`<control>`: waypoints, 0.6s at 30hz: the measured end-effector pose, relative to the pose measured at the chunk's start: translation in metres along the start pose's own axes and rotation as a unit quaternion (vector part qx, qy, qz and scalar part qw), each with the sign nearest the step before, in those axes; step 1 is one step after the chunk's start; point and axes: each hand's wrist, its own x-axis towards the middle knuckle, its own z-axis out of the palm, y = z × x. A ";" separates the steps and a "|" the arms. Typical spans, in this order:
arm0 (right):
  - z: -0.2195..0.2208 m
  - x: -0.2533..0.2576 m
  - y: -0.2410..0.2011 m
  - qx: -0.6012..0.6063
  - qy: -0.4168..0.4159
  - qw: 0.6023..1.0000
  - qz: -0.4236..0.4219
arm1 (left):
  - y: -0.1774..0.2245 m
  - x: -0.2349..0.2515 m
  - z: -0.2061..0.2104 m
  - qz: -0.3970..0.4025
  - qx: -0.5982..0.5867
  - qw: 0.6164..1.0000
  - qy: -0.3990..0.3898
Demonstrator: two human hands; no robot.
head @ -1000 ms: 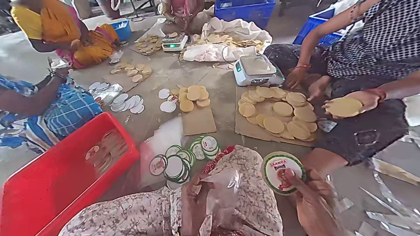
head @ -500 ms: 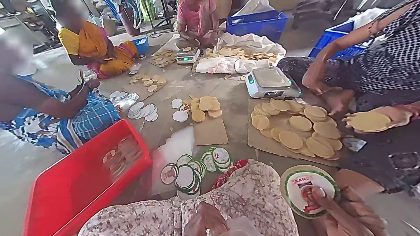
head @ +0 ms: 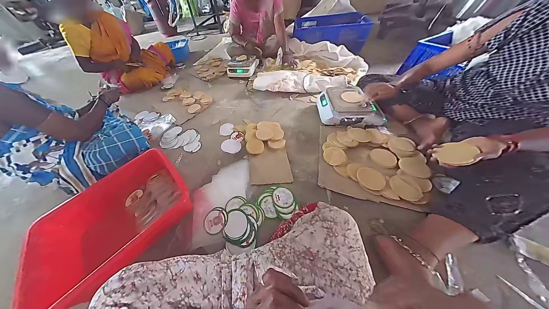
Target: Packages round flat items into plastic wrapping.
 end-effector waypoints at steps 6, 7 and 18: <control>0.010 -0.001 0.010 -0.027 -0.087 0.996 -0.004 | 0.003 -0.003 0.001 -0.018 -0.007 1.000 0.016; 0.010 -0.002 0.011 -0.022 -0.080 0.997 0.006 | 0.002 -0.005 0.001 -0.028 -0.010 0.999 0.016; -0.034 -0.067 0.136 -0.589 -0.001 0.794 0.147 | -0.005 -0.044 -0.015 -0.292 -0.018 0.956 0.021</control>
